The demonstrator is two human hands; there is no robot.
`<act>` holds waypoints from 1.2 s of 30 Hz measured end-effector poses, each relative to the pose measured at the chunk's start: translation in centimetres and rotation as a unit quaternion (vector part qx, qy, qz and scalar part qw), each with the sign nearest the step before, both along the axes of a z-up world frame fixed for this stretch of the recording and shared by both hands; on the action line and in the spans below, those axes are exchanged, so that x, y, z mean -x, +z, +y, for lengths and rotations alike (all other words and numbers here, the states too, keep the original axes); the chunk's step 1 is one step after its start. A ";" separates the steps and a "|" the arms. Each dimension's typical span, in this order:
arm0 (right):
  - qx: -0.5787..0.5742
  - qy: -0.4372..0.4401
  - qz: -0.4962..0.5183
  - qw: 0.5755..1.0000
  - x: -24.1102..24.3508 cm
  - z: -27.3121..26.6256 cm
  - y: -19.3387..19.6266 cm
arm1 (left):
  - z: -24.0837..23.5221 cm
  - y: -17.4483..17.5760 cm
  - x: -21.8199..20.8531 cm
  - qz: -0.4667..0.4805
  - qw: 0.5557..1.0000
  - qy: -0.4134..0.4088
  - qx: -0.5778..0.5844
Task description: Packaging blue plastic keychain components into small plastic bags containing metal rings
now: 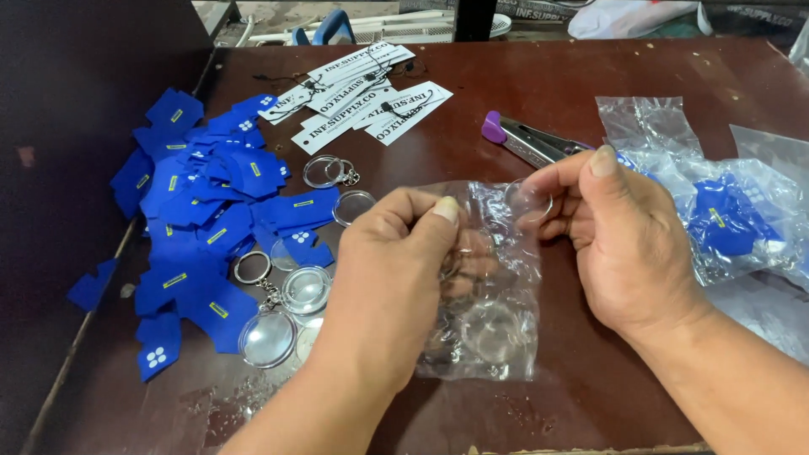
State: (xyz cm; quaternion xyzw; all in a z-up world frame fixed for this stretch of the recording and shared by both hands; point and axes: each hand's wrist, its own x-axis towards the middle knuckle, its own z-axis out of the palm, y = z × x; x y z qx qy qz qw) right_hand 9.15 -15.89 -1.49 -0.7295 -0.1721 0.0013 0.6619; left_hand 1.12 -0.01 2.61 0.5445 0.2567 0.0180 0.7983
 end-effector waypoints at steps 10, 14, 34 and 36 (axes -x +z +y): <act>-0.064 0.046 -0.008 0.997 0.0 -0.7 -0.5 | -0.8 -1.1 0.1 0.057 0.956 -0.082 -0.277; -0.062 0.040 -0.056 0.996 0.6 -0.6 -0.2 | -0.4 -1.0 0.4 0.041 0.962 -0.054 -0.266; 0.141 -0.053 -0.116 0.982 2.6 1.3 1.1 | -0.1 -0.8 0.5 0.032 0.942 -0.107 -0.316; 0.213 -0.072 -0.089 0.970 2.8 1.5 1.5 | -0.2 -0.6 0.6 0.049 0.942 -0.118 -0.310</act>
